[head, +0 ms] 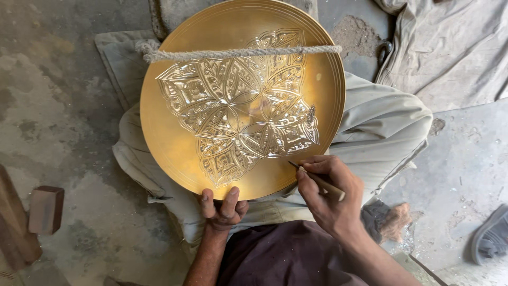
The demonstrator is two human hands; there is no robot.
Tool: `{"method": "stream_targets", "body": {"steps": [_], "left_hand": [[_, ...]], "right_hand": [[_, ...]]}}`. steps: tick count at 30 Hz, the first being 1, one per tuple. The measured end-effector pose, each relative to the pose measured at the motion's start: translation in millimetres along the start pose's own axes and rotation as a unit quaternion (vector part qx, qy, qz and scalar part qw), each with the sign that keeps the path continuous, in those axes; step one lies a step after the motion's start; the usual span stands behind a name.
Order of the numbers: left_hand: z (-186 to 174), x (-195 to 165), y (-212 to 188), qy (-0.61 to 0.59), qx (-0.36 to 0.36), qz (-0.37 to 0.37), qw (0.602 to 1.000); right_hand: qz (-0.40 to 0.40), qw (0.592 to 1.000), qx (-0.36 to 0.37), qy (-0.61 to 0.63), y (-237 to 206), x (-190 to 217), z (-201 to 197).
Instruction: The person sits cross-legged on the floor with a brass plate resting on their lap and holds a chisel against the plate's embossed floral pattern. They strike the chisel with a wooden mallet, repositioning the chisel across different areas of the design, and at times hold the plate edge with one hand while carving with the other.
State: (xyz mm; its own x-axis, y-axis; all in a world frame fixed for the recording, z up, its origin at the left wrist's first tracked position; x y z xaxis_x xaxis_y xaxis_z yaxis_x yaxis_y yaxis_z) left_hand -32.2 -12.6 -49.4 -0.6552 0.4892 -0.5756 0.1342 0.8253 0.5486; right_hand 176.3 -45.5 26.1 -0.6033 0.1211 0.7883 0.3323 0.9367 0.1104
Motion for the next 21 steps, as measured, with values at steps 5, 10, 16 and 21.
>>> {"method": "stream_targets", "body": {"steps": [5, 10, 16, 21], "left_hand": [[1, -2, 6, -0.020, -0.010, -0.002, 1.000], [1, -2, 7, -0.023, -0.001, -0.003, 1.000], [2, -1, 3, -0.022, -0.004, -0.001, 1.000], [3, -1, -1, -0.013, -0.003, -0.004, 1.000]], "right_hand": [[-0.091, 0.994, -0.016, -0.053, 6, 13, 4], [-0.104, 0.992, -0.017, -0.067, 6, 18, 6], [-0.076, 0.996, -0.010, -0.046, 8, 16, 4], [-0.081, 0.996, 0.014, -0.044, 12, 17, 2]]}}
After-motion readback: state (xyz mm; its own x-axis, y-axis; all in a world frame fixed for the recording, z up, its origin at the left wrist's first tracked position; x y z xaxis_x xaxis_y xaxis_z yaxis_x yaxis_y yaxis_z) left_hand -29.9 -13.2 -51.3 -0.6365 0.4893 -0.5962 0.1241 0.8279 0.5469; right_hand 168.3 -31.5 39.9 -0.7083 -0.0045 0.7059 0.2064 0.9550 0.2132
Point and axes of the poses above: each hand's wrist, its own y-axis towards the middle knuckle, its own z-axis out of the palm, x = y × z, the point moved 6 cm from there along y, towards the middle knuckle, and after that the axes turned 15 degrees about -z, right-handed, at the moved point
